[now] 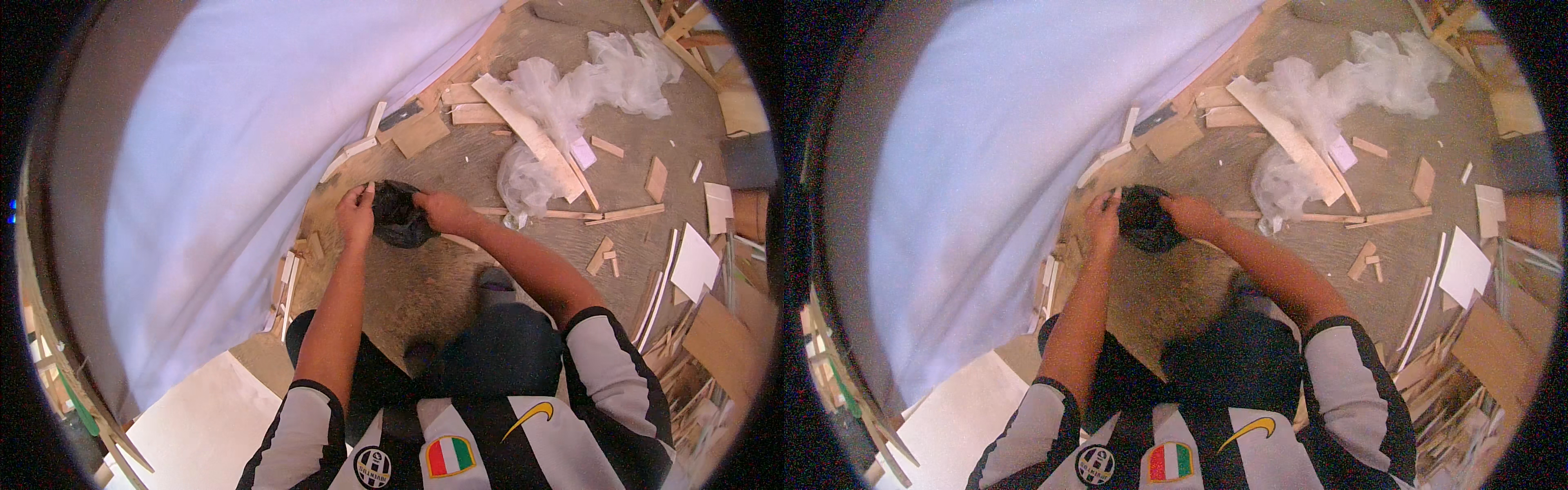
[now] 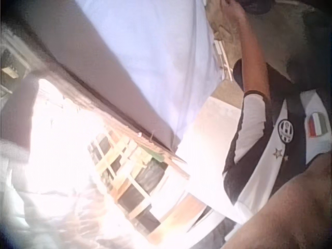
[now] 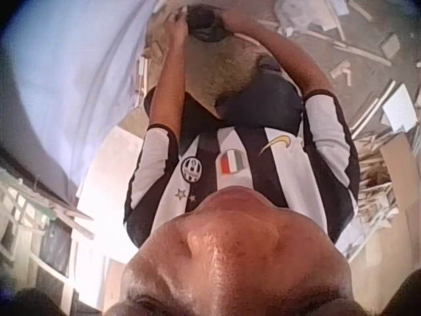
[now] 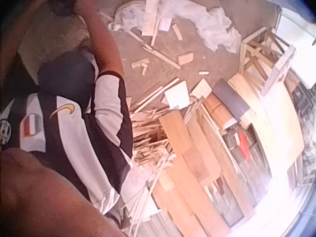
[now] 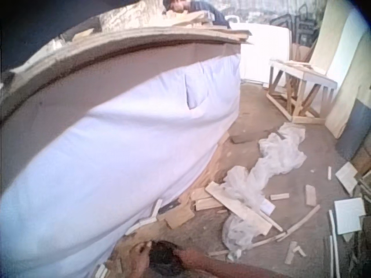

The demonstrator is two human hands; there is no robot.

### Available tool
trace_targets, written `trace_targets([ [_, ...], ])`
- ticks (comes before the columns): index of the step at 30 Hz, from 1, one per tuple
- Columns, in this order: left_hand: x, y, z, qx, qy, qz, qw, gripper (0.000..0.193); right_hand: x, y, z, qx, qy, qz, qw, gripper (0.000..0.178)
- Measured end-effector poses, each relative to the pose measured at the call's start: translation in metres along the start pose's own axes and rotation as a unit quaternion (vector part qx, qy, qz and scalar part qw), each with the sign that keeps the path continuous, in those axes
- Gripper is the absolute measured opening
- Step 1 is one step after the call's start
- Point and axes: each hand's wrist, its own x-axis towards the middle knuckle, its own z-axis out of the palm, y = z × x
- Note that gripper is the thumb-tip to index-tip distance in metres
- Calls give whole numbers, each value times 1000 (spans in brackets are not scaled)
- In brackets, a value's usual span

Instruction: The person assembles a small wooden frame by marking pieces with a pencil, cutting a piece with a saw, retrieving hardware from a bag on the floor, and hammering nails into the joints.

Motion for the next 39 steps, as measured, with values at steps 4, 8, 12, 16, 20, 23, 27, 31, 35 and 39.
trace_targets([
  [4,-30,72,-12,-8,-115,-31,993,36,-12,-63,-94,65,47,-28,996,38],
  [8,-57,140,-28,-27,-171,-35,984,36,-39,-85,-139,86,104,-55,989,39],
  [12,-94,210,-49,-37,-195,-22,980,30,-80,-112,-187,86,112,-52,989,27],
  [16,-130,272,-90,-82,-165,-23,983,25,-115,-192,-266,51,59,-34,996,24],
  [20,-164,335,-138,-144,-104,-57,982,32,-148,-274,-326,51,1,55,997,25],
  [23,-183,375,-191,-43,-64,90,993,38,-170,-332,-353,71,17,47,996,24],
  [27,-209,440,-274,-122,-80,-10,989,42,-193,-431,-398,112,54,53,991,25],
  [31,-219,499,-354,-140,-23,4,990,45,-194,-518,-442,110,116,20,987,27],
  [35,-202,525,-421,-47,30,80,995,49,-164,-607,-508,104,71,-32,991,31],
  [39,-171,552,-464,-90,21,90,992,51,-127,-650,-544,94,74,-65,991,33],
])
